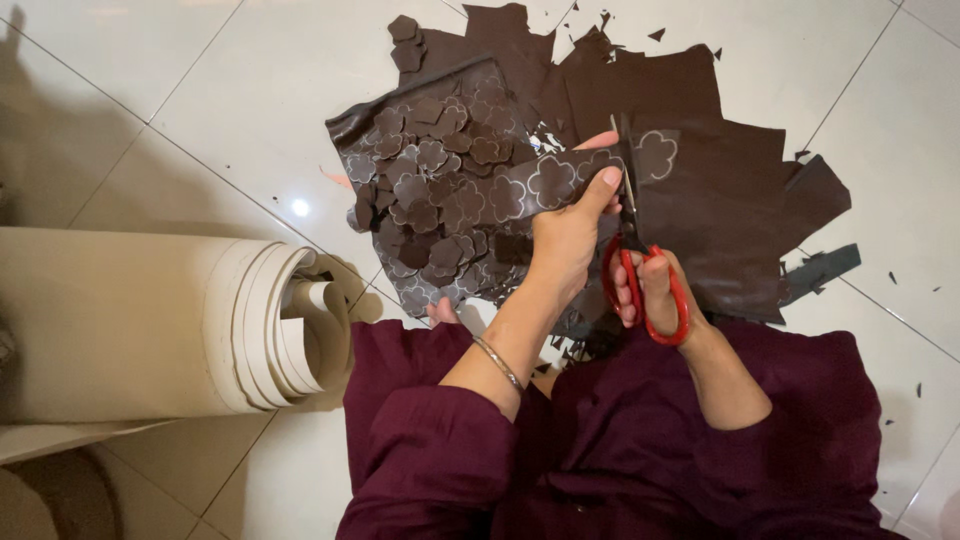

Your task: The person sits on the floor and uses red-handled scissors to cut cloud-shaped pieces from a brown patterned sheet. They repeatedly pick up a piece, trim its edges, and place it on a growing pile of cutouts.

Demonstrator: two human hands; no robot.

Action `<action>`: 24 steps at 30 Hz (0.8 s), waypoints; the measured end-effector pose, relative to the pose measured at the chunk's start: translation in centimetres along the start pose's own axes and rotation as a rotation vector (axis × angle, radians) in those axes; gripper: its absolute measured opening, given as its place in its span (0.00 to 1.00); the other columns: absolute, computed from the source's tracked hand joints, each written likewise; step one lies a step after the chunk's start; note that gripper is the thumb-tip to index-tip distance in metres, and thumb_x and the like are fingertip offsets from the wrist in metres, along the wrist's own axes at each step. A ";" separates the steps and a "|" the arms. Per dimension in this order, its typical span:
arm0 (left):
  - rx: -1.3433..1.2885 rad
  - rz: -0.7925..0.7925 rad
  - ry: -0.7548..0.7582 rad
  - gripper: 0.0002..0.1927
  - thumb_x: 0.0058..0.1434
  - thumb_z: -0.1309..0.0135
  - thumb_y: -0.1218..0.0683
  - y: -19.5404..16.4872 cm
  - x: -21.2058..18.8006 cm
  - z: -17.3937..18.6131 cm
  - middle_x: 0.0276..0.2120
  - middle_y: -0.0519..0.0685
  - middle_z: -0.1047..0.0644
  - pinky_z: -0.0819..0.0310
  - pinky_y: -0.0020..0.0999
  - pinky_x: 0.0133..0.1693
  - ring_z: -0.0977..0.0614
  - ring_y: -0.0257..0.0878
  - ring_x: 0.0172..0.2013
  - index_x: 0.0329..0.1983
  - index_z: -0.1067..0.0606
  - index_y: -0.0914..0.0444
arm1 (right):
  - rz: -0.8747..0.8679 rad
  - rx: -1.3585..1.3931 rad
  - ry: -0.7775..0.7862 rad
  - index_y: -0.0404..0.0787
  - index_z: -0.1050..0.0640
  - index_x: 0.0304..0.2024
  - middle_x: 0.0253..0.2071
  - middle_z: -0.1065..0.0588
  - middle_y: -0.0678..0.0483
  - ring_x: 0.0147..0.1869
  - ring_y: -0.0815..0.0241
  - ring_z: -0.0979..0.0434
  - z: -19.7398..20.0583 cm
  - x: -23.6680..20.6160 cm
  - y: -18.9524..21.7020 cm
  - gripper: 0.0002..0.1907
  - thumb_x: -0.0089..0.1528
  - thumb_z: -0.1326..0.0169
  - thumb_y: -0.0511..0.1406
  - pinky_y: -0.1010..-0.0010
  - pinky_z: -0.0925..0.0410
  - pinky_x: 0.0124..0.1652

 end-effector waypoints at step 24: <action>0.046 0.042 0.039 0.19 0.67 0.44 0.60 0.3 -0.1 -0.1 0.38 0.39 0.22 0.28 0.25 0.40 0.26 0.27 0.36 0.61 0.23 0.60 | -0.026 0.097 0.121 0.42 0.32 0.32 0.22 0.36 0.60 0.22 0.68 0.35 0.9 0.2 -1.7 0.52 0.44 0.67 0.81 0.75 0.35 0.24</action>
Point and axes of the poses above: each hand's wrist, its own x-axis towards the middle knuckle, its own z-axis out of the back of the hand, y = z × x, the point moved 6 cm from there along x, towards the middle knuckle
